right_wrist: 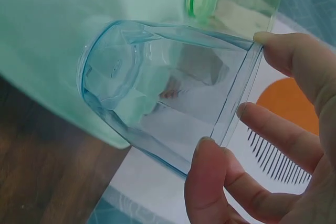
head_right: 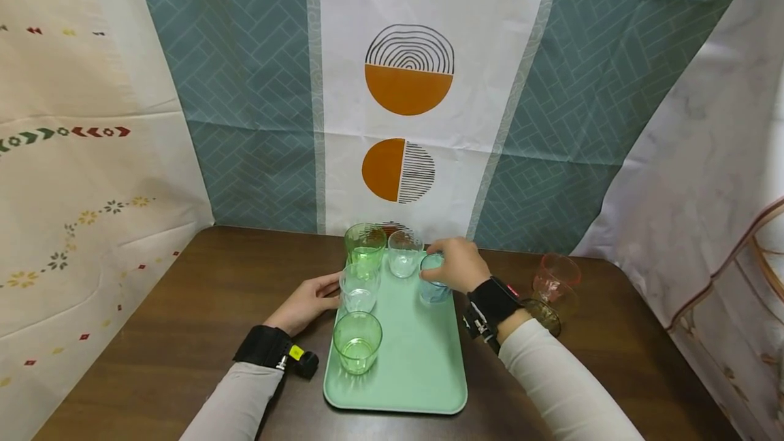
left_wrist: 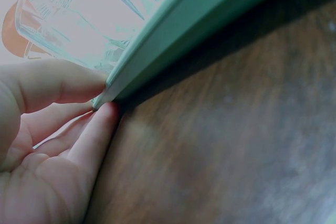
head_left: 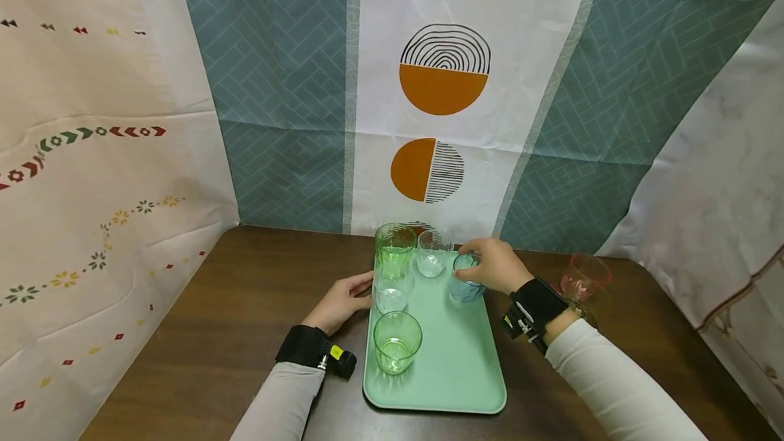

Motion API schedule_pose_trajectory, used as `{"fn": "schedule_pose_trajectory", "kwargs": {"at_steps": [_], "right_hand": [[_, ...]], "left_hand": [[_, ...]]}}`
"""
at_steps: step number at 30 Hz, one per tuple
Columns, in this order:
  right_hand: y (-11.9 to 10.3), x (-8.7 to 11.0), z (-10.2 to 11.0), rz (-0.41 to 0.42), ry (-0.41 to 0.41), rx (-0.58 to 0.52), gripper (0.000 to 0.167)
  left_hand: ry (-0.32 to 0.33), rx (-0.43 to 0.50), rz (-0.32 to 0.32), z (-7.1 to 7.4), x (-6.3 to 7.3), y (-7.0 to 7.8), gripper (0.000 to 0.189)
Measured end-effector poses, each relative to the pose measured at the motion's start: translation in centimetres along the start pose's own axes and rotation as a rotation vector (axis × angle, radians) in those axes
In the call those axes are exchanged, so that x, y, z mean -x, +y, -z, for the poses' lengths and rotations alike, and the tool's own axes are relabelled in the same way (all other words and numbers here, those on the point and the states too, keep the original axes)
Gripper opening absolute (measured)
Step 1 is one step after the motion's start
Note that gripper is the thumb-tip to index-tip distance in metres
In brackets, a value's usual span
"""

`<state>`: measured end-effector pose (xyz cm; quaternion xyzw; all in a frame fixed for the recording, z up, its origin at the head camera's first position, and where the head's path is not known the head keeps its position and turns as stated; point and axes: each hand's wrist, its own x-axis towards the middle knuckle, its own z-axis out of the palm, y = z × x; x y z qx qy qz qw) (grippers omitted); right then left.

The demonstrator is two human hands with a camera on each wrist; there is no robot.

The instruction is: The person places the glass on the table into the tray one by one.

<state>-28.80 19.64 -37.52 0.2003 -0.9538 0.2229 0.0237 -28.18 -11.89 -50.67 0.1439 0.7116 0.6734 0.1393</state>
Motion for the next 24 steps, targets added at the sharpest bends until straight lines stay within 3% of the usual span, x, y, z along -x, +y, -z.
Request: {"fn": "schedule_pose_trajectory", "kwargs": {"at_steps": [24], "right_hand": [[-3.7, -0.8, -2.4, 0.030, -0.056, -0.075, 0.042]], "left_hand": [[-0.009, 0.013, -0.007, 0.0, 0.1, 0.2, 0.065]]}}
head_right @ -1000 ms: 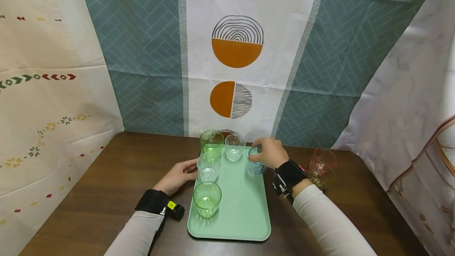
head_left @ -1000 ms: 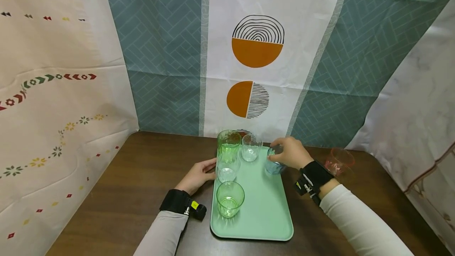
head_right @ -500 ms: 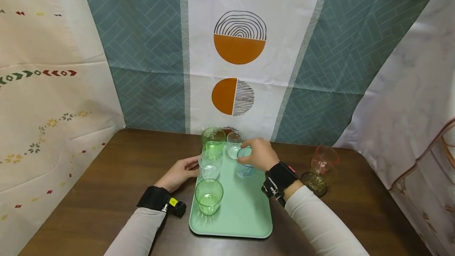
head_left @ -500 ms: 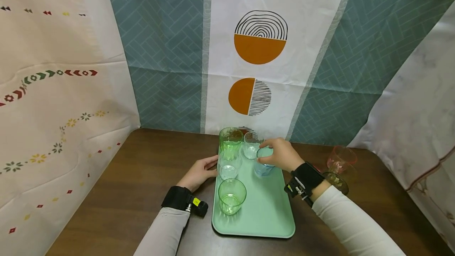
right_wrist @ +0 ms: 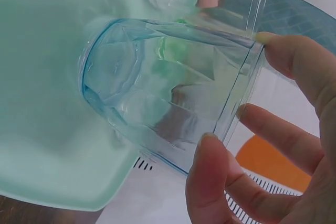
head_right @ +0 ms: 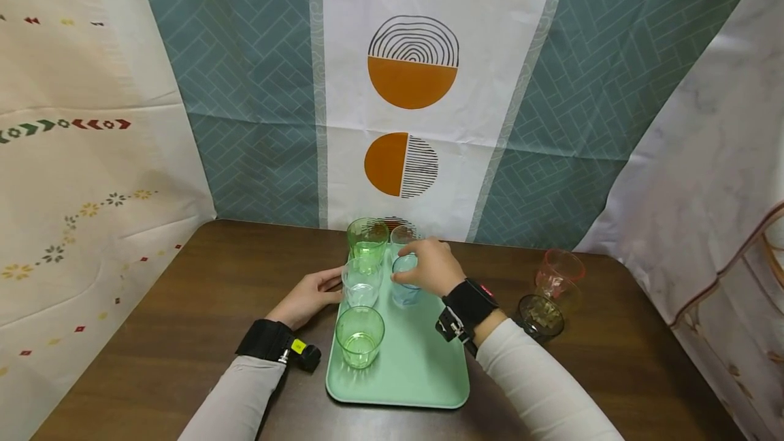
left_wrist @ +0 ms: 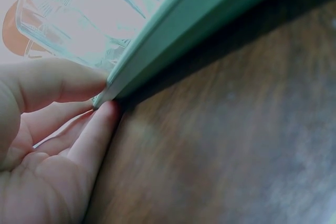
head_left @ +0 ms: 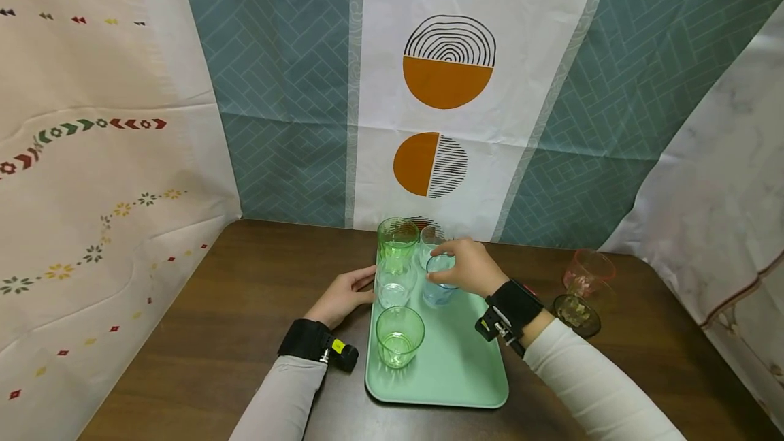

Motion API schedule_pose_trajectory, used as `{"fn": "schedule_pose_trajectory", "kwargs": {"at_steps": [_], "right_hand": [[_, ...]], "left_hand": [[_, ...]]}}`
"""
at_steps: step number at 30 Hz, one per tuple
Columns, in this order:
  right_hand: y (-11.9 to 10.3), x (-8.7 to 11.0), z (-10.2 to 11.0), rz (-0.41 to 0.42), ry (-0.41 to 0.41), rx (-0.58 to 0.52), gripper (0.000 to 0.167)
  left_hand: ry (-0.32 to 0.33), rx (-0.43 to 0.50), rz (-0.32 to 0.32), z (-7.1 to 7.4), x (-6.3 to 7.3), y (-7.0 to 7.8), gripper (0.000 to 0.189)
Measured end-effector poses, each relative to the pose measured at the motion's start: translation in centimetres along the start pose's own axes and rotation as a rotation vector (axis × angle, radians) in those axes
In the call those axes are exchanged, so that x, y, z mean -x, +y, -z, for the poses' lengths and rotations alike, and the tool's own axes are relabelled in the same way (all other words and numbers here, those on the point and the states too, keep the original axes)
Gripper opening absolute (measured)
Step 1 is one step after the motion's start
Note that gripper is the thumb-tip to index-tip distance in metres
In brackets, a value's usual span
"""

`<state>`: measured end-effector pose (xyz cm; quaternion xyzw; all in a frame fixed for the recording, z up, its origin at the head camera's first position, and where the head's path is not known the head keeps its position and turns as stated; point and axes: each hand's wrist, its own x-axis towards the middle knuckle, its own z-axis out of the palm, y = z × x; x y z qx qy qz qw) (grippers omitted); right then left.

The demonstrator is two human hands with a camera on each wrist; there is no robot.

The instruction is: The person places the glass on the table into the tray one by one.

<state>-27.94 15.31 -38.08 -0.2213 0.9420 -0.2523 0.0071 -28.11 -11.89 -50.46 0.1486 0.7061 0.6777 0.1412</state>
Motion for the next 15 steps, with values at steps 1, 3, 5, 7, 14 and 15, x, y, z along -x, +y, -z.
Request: {"fn": "schedule_pose_trajectory", "kwargs": {"at_steps": [1, 3, 5, 7, 14, 15], "right_hand": [[-0.11, -0.01, -0.05, 0.004, -0.002, 0.000, 0.042], [-0.31, -0.02, -0.13, 0.011, -0.005, 0.005, 0.043], [-0.47, -0.01, -0.18, 0.014, -0.005, 0.007, 0.043], [-0.50, -0.02, -0.27, 0.016, -0.004, 0.006, 0.042], [-0.46, 0.06, -0.67, -0.016, -0.016, 0.009, 0.043], [-0.44, 0.04, -0.71, -0.020, -0.016, 0.014, 0.043]], "left_hand": [[-0.001, 0.000, 0.000, 0.02, -0.01, -0.01, 0.065], [-0.002, 0.002, 0.000, 0.05, -0.03, -0.03, 0.065], [-0.004, 0.007, -0.004, 0.06, -0.04, -0.04, 0.065], [-0.003, 0.012, -0.006, 0.07, -0.04, -0.05, 0.065], [-0.002, 0.001, -0.010, 0.06, -0.05, -0.04, 0.065], [-0.001, 0.001, -0.009, 0.06, -0.06, -0.05, 0.065]]}}
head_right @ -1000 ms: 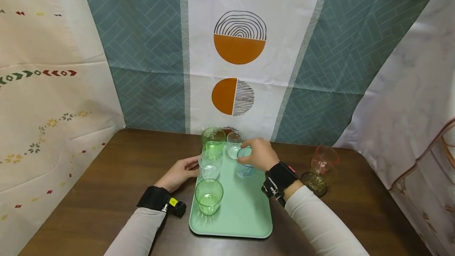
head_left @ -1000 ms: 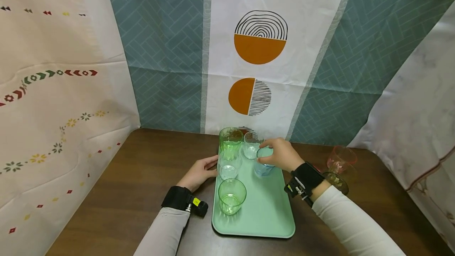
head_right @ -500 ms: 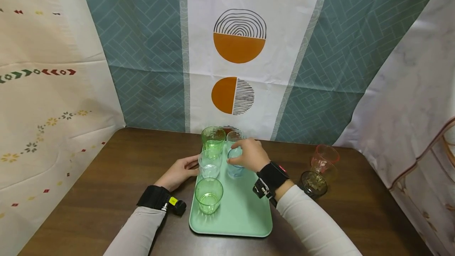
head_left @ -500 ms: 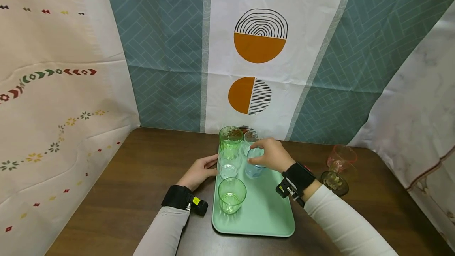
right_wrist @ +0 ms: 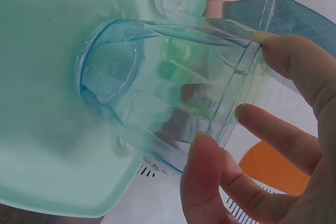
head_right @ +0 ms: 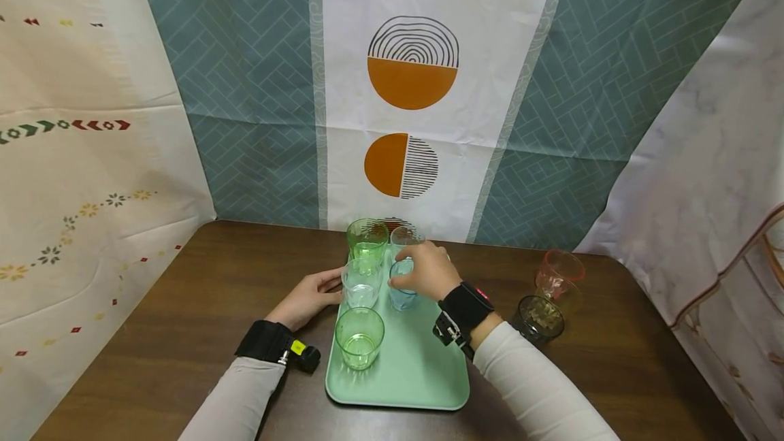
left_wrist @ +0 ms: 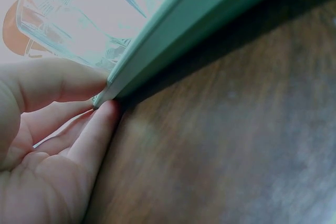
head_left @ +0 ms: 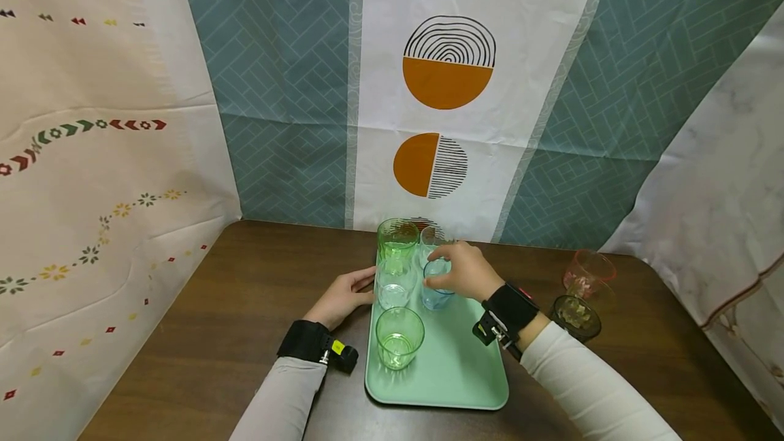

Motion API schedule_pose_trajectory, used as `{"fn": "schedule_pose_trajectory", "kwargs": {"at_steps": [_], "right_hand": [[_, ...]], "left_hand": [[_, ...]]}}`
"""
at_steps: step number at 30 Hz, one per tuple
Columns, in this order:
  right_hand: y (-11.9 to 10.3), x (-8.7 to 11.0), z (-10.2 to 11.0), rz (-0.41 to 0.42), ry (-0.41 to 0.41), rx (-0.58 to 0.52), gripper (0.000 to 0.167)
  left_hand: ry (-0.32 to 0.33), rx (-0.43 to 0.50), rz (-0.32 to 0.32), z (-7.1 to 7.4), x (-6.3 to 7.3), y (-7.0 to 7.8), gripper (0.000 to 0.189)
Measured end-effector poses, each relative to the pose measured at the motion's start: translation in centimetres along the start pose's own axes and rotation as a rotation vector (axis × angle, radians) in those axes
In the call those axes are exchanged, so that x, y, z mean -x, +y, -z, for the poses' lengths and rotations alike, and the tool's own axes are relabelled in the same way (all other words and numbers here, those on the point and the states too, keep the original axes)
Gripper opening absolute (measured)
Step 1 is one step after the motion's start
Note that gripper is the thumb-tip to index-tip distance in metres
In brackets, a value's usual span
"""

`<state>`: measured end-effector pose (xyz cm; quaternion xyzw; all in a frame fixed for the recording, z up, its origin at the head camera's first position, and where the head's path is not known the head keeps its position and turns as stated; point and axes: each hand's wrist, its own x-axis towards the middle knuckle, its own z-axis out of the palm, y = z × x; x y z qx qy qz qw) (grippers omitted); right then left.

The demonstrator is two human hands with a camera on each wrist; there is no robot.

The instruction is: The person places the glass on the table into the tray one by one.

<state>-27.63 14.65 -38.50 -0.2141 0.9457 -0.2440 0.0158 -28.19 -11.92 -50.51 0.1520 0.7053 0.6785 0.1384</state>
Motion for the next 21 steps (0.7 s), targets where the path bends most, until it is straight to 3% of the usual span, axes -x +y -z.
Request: {"fn": "schedule_pose_trajectory", "kwargs": {"at_steps": [21], "right_hand": [[-0.15, -0.02, 0.08, 0.001, -0.014, 0.028, 0.044]], "left_hand": [[0.013, -0.012, 0.005, -0.05, -0.06, -0.13, 0.065]]}}
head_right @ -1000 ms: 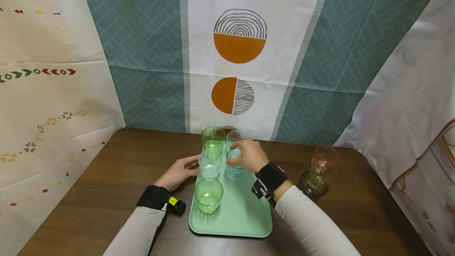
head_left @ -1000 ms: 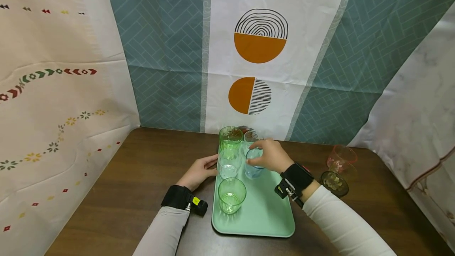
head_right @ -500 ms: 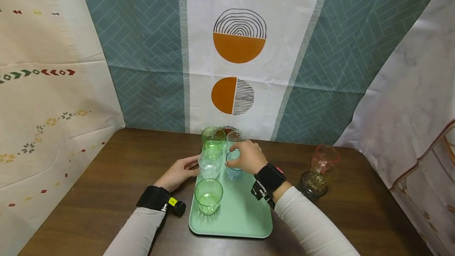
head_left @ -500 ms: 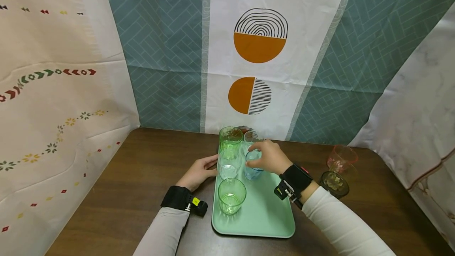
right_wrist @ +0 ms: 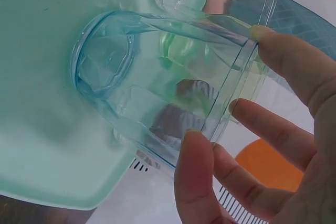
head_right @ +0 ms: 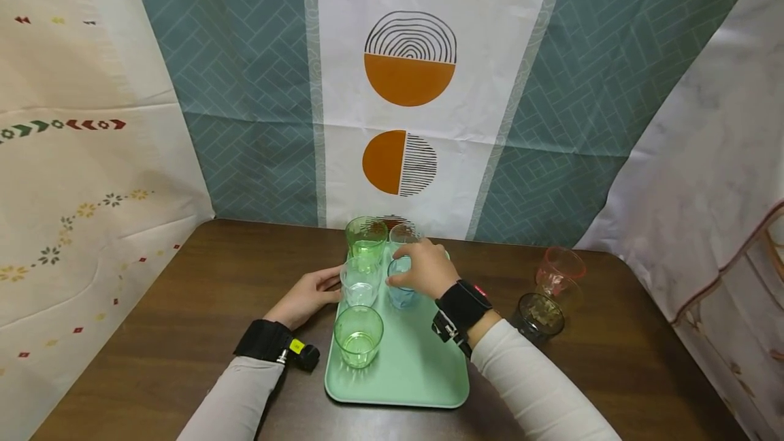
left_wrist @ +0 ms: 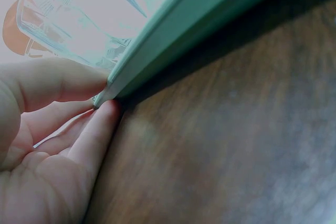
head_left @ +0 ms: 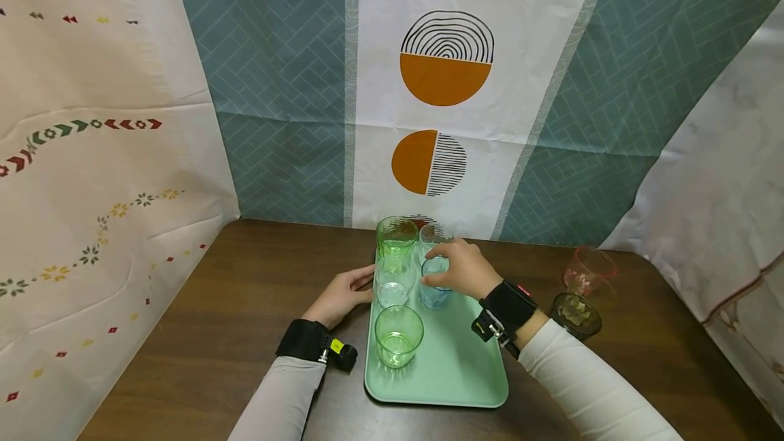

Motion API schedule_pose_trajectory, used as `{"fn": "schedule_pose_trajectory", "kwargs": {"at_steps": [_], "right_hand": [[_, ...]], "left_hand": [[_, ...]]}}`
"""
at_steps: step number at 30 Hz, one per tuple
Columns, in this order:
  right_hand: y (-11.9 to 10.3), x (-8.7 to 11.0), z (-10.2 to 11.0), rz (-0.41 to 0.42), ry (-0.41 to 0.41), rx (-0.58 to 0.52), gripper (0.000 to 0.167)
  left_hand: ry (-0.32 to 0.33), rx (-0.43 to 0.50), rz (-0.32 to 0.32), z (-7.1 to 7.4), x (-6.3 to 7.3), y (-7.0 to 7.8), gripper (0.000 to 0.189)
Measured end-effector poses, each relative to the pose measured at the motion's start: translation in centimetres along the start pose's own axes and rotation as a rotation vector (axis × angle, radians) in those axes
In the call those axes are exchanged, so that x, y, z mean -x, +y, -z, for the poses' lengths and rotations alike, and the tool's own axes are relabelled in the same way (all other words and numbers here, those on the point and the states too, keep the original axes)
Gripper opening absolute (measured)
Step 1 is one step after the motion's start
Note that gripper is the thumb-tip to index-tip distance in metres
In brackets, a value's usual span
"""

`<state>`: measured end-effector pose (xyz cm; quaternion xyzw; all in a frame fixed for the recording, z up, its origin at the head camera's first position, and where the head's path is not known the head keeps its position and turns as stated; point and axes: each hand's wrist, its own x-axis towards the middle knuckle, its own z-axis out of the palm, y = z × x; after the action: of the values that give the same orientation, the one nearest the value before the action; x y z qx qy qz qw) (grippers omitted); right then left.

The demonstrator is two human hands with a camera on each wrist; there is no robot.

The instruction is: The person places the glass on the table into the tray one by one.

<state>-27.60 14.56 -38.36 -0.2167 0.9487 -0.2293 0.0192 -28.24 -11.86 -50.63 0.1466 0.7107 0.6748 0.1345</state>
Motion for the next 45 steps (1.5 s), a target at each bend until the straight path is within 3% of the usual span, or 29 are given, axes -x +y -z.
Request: {"fn": "schedule_pose_trajectory", "kwargs": {"at_steps": [15, 22, 26, 36, 45], "right_hand": [[-0.3, 0.2, 0.0, -0.022, -0.002, 0.040, 0.044], [-0.4, 0.5, 0.6, -0.015, 0.016, 0.050, 0.046], [-0.1, 0.9, 1.5, -0.006, 0.024, 0.045, 0.048], [1.7, 3.6, 4.4, -0.026, 0.012, 0.044, 0.044], [4.1, 6.5, 6.9, -0.060, -0.034, 0.055, 0.042]], "left_hand": [[-0.008, 0.010, 0.009, 0.1, 0.0, 0.1, 0.066], [-0.009, -0.003, -0.050, -0.1, 0.2, -0.1, 0.067], [-0.013, 0.017, -0.017, 0.0, 0.3, 0.1, 0.067], [0.014, 0.008, 0.035, -0.1, 0.1, 0.3, 0.065], [-0.003, -0.001, 0.017, 0.0, 0.0, 0.3, 0.065]]}}
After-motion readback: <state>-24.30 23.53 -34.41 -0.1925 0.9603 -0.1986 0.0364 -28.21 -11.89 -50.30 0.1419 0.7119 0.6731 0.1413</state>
